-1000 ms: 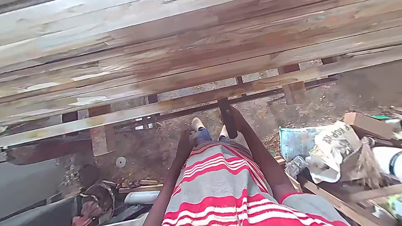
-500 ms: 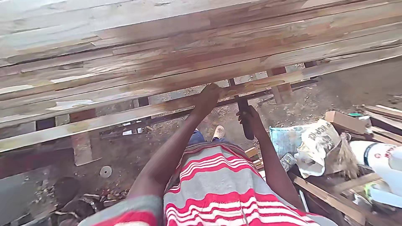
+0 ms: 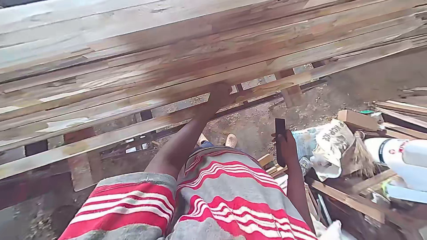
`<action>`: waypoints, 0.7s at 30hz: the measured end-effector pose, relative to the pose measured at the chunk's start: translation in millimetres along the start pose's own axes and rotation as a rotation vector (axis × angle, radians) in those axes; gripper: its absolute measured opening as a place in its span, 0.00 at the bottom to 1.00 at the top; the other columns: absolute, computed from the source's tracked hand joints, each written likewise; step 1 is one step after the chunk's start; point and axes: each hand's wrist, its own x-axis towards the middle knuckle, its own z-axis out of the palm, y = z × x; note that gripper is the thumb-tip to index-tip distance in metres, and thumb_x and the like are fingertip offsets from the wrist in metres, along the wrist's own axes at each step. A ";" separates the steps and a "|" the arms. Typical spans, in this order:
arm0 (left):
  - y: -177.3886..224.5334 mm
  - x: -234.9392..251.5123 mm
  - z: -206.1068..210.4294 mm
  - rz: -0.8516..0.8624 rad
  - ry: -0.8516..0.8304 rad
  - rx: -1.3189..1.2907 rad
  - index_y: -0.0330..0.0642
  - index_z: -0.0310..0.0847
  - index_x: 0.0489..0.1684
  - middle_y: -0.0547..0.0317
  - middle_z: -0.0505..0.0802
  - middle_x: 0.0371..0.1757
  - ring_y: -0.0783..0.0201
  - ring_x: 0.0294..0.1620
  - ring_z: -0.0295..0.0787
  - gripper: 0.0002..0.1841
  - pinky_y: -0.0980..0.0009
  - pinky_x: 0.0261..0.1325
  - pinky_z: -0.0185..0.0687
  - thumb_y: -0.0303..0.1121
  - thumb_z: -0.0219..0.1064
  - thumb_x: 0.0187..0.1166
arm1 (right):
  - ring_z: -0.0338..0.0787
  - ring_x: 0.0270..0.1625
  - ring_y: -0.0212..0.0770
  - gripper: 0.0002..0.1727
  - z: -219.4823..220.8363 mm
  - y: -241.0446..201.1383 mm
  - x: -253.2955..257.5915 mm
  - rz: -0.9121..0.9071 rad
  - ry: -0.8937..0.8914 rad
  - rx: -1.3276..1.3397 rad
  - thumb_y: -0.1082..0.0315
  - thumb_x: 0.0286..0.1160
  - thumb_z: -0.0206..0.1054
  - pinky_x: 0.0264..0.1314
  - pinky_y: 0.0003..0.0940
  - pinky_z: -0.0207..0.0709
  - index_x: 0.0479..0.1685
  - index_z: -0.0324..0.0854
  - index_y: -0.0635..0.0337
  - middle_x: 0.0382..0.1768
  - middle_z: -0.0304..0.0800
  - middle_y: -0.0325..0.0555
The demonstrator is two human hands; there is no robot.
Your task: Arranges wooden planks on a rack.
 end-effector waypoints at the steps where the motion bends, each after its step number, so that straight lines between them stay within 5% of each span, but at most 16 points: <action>1: 2.8 -8.7 -1.5 -0.053 0.029 0.015 0.28 0.86 0.52 0.33 0.91 0.55 0.37 0.63 0.87 0.19 0.38 0.69 0.76 0.40 0.60 0.89 | 0.91 0.37 0.33 0.16 -0.7 0.0 -0.1 -0.040 0.017 -0.059 0.68 0.89 0.50 0.39 0.30 0.84 0.66 0.72 0.67 0.49 0.92 0.47; 6: -15.3 -99.5 13.4 -0.148 0.343 -0.107 0.26 0.83 0.61 0.33 0.91 0.57 0.38 0.61 0.90 0.17 0.41 0.68 0.81 0.31 0.52 0.93 | 0.82 0.72 0.66 0.26 -6.3 -30.1 32.9 -0.271 0.023 -0.524 0.72 0.73 0.72 0.75 0.62 0.73 0.72 0.77 0.70 0.68 0.82 0.70; 9: -37.1 -157.1 31.4 -0.256 0.283 -0.142 0.25 0.84 0.52 0.32 0.91 0.43 0.36 0.48 0.91 0.21 0.37 0.56 0.82 0.37 0.51 0.94 | 0.81 0.71 0.71 0.28 -1.5 -57.0 68.2 -0.521 0.009 -0.729 0.76 0.64 0.78 0.70 0.71 0.72 0.69 0.81 0.65 0.66 0.83 0.68; 12: -52.5 -198.4 48.9 -0.397 0.156 -0.190 0.27 0.85 0.54 0.33 0.92 0.50 0.39 0.53 0.91 0.19 0.39 0.62 0.81 0.33 0.50 0.93 | 0.81 0.71 0.71 0.29 4.8 -86.0 103.5 -0.693 -0.100 -0.852 0.78 0.63 0.78 0.69 0.73 0.71 0.70 0.82 0.61 0.66 0.85 0.66; 15: -58.1 -225.4 70.6 -0.444 0.166 -0.260 0.35 0.80 0.69 0.39 0.88 0.66 0.45 0.58 0.91 0.17 0.47 0.65 0.85 0.24 0.52 0.88 | 0.83 0.69 0.71 0.30 14.2 -103.4 138.1 -0.806 -0.220 -0.954 0.78 0.63 0.76 0.65 0.73 0.72 0.71 0.82 0.60 0.65 0.85 0.66; 21: -68.6 -244.4 99.7 -0.386 0.272 -0.301 0.34 0.81 0.69 0.39 0.90 0.63 0.46 0.58 0.92 0.18 0.49 0.63 0.87 0.32 0.60 0.87 | 0.85 0.66 0.69 0.23 38.5 -117.2 154.1 -1.044 -0.381 -1.003 0.78 0.70 0.72 0.60 0.67 0.76 0.67 0.85 0.60 0.62 0.88 0.62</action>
